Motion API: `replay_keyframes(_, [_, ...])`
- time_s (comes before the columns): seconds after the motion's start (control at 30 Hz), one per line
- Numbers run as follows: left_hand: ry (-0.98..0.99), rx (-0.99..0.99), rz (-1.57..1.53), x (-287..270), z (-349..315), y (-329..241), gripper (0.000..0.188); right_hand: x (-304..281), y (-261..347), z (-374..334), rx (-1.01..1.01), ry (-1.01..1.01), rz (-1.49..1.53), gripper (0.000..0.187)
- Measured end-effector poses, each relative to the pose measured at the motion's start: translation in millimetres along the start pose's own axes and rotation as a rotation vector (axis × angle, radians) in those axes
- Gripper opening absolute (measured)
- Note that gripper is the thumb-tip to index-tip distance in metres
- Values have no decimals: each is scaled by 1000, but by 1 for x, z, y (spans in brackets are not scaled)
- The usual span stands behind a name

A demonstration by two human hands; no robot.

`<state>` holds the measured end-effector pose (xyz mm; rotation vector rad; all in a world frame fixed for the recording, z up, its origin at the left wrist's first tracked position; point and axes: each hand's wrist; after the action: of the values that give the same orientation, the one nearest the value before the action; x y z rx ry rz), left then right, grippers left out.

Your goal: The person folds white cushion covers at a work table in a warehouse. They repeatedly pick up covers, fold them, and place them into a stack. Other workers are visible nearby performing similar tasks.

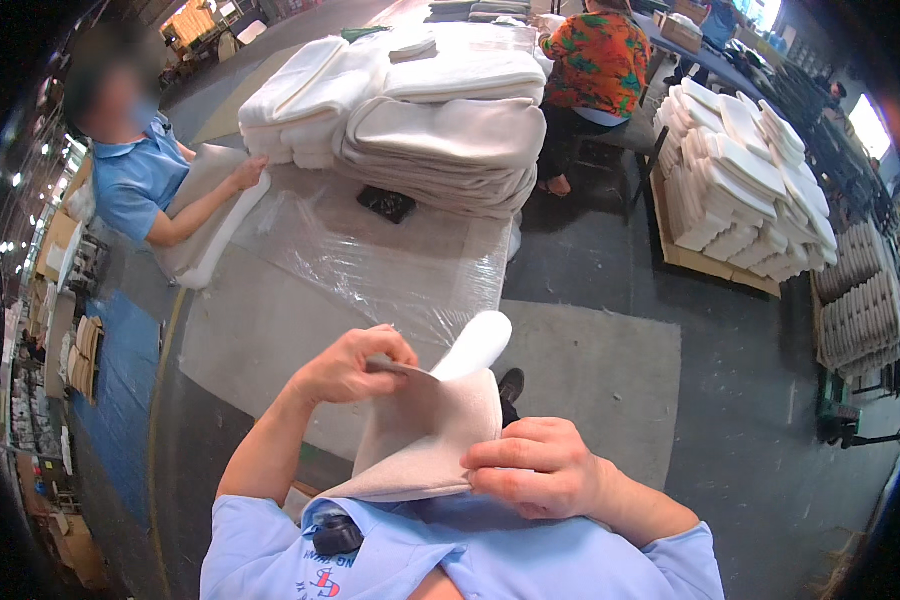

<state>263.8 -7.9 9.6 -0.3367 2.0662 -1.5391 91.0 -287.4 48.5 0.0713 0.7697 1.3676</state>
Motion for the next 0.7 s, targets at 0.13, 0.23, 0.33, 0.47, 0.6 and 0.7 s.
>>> replay_keyframes(0.13, [50,-220,-578,-10,-2,18,9,7,-8,5,-9,-20,10,10])
replay_keyframes(0.23, [178,-373,-748,-1,9,12,27,11,-13,9,-21,3,32,12])
replay_keyframes(0.33, [205,-431,-781,14,13,-2,47,12,-15,16,-13,62,85,16])
replay_keyframes(0.47, [257,-343,-681,11,18,0,57,13,-18,25,106,-89,280,26])
replay_keyframes(0.6, [237,-312,-566,14,25,-1,47,-17,-64,8,460,-255,227,36])
replay_keyframes(0.7, [160,-325,-460,21,26,-3,40,-18,-97,-29,851,-43,286,38])
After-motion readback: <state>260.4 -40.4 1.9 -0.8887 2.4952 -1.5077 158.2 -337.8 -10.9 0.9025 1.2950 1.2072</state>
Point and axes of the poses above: each hand's wrist, its own z-axis towards the middle knuckle, its own x-axis out of the palm, y = z × x, and after that the axes turned 3 degrees about -x, right-handed
